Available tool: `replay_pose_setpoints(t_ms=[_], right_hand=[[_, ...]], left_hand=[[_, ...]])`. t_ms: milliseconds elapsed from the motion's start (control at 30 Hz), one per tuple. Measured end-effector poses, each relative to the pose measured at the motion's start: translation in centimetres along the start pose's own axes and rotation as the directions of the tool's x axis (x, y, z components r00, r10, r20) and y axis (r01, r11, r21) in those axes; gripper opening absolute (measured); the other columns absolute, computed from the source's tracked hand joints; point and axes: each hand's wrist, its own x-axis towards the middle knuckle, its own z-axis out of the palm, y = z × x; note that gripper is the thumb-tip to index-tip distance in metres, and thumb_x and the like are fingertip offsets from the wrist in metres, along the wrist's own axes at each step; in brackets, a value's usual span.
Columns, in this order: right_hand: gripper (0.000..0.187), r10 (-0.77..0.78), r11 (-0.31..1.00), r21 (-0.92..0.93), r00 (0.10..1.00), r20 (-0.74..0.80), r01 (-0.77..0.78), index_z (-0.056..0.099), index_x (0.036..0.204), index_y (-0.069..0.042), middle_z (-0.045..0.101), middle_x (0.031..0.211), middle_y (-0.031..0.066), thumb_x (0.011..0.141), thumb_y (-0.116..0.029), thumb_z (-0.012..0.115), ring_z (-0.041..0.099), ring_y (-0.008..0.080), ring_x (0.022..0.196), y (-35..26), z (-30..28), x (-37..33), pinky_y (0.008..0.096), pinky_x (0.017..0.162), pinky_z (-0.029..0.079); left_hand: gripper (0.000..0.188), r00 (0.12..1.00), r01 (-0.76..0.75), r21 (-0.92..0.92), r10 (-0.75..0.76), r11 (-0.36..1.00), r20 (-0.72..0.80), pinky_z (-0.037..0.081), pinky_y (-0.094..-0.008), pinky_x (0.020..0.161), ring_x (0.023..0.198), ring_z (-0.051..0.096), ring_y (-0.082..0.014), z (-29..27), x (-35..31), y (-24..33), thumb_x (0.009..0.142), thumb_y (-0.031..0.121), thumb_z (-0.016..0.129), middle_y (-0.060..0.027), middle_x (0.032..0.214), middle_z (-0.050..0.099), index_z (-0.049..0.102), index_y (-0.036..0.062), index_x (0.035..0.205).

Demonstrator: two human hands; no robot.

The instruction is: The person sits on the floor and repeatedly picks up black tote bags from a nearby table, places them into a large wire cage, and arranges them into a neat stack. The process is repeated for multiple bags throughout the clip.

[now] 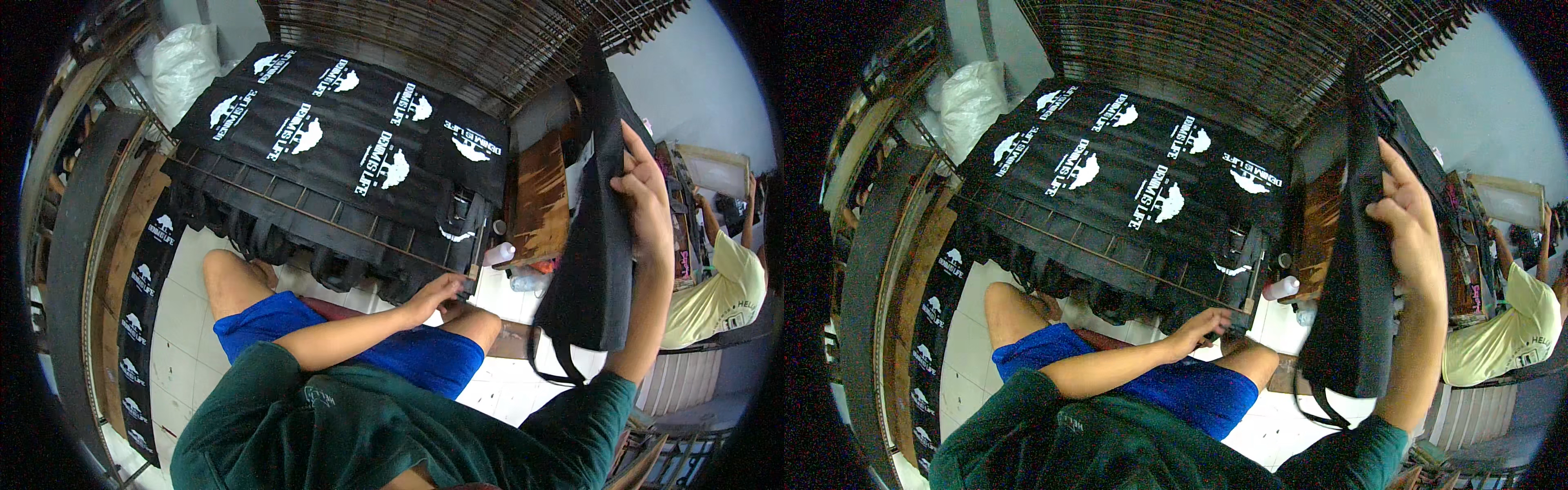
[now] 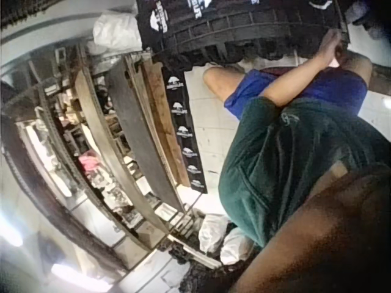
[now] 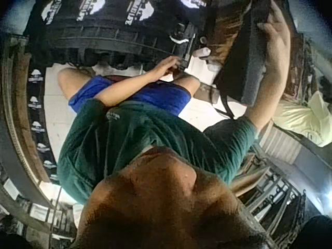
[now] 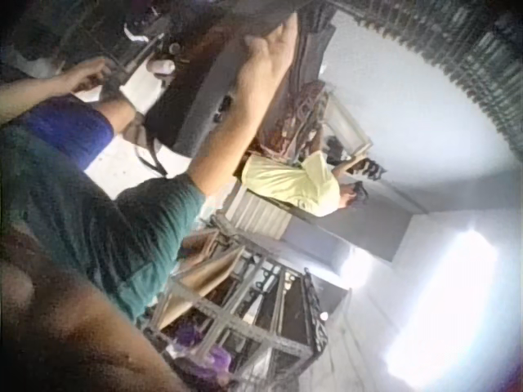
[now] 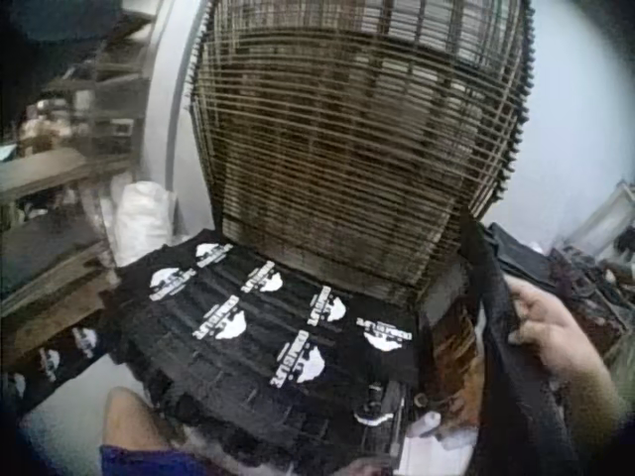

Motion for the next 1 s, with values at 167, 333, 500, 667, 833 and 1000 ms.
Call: replay_pose_setpoints(t_ms=[167,333,500,667,833,1000], right_hand=[[0.072,-0.057,0.973,0.215,0.988,-0.14,0.086,0.029,0.134,0.008,0.045,0.131,0.0191,0.063,0.003,0.042,0.047,0.0235,0.119,2.4,-0.4,-1.8,0.0314,0.103,0.032],[0.069,0.104,0.97,0.243,0.92,-0.377,-0.01,0.035,0.133,0.005,0.04,0.136,0.0139,0.065,-0.001,0.047,0.038,0.0206,0.125,16.5,-3.3,-3.3,0.0323,0.103,0.03],[0.057,0.297,0.94,0.279,0.868,-0.399,-0.194,0.04,0.131,0.001,0.055,0.1,0.0037,0.076,0.006,0.049,0.05,0.011,0.087,35.7,-1.0,-3.9,0.0225,0.08,0.04],[0.05,0.41,0.909,0.156,0.757,-0.51,-0.387,0.048,0.123,-0.007,0.054,0.085,0.0028,0.077,0.01,0.054,0.048,0.0104,0.073,49.5,4.1,-3.9,0.0221,0.068,0.041],[0.037,0.437,0.898,0.203,0.725,-0.533,-0.391,0.054,0.111,-0.008,0.055,0.086,0.0053,0.078,0.006,0.056,0.049,0.0121,0.074,49.9,4.9,-4.4,0.0242,0.065,0.041],[0.027,0.445,0.888,0.181,0.695,-0.565,-0.422,0.058,0.103,-0.004,0.056,0.084,0.0033,0.078,0.007,0.055,0.052,0.0117,0.079,48.4,5.2,-4.0,0.0229,0.074,0.041]], left_hand=[[0.076,0.984,-0.163,-0.218,0.142,0.962,-0.106,0.03,-0.044,0.1,0.131,0.025,-0.0218,-3.7,0.5,1.9,0.085,0.064,0.038,-0.0081,0.143,0.027,0.02,0.0159,0.142],[0.057,0.969,-0.215,-0.353,0.154,0.911,-0.194,0.033,-0.0329,0.099,0.118,0.044,-0.0173,-5.7,-1.8,6.8,0.089,0.039,0.052,-0.0064,0.126,0.048,0.035,0.0073,0.133],[0.042,0.85,-0.126,0.328,0.273,0.936,-0.451,0.045,-0.0284,0.077,0.084,0.056,-0.0131,-10.4,2.8,1.3,0.082,0.011,0.061,-0.005,0.094,0.06,0.048,0.0026,0.122],[0.05,0.745,0.271,0.68,0.299,0.681,-0.596,0.047,-0.0317,0.064,0.068,0.057,-0.0175,-13.4,5.5,-2.4,0.077,0.011,0.065,-0.0111,0.086,0.06,0.049,0.0043,0.123],[0.053,0.751,0.246,0.725,0.346,0.643,-0.562,0.048,-0.0343,0.063,0.06,0.058,-0.0205,-13.1,5.4,-2.6,0.076,0.011,0.065,-0.0138,0.085,0.06,0.047,0.0087,0.126],[0.053,0.763,0.205,0.765,0.39,0.61,-0.515,0.049,-0.0344,0.064,0.06,0.059,-0.0221,-13.3,5.4,-2.8,0.076,0.01,0.064,-0.0148,0.086,0.06,0.047,0.0093,0.126]])
